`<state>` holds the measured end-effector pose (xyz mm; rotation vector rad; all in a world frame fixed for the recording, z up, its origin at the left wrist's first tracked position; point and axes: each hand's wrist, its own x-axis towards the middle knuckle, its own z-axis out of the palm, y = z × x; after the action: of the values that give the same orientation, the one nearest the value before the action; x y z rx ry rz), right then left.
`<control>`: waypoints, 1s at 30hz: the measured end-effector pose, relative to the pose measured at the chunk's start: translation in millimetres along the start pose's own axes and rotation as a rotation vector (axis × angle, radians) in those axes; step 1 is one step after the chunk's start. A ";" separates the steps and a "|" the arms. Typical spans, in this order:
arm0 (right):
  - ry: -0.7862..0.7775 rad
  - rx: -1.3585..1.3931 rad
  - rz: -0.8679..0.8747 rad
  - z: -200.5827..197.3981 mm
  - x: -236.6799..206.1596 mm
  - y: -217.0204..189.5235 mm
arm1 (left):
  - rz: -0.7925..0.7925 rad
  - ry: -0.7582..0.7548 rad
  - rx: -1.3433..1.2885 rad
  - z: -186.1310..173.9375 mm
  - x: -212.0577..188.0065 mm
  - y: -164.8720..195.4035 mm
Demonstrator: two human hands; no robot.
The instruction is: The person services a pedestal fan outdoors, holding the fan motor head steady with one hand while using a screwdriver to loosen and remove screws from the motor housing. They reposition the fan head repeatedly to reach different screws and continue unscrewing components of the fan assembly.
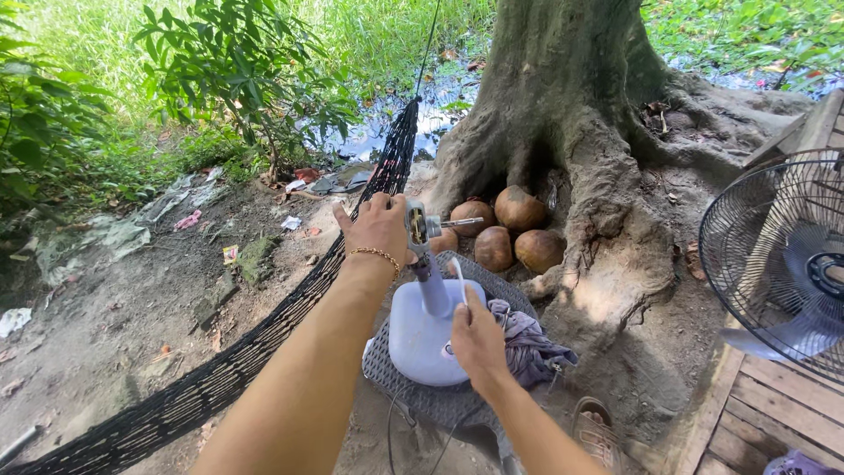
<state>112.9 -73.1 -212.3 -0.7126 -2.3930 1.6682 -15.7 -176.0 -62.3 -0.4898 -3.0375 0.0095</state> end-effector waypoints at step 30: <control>-0.074 -0.135 -0.063 45.8 24.6 -11.1 | 0.049 0.109 -0.018 18.4 3.5 -2.0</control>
<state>70.9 -103.9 -223.1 -0.5970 -2.5707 1.5475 -20.8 -176.7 -80.4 -0.5471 -2.9209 -0.0403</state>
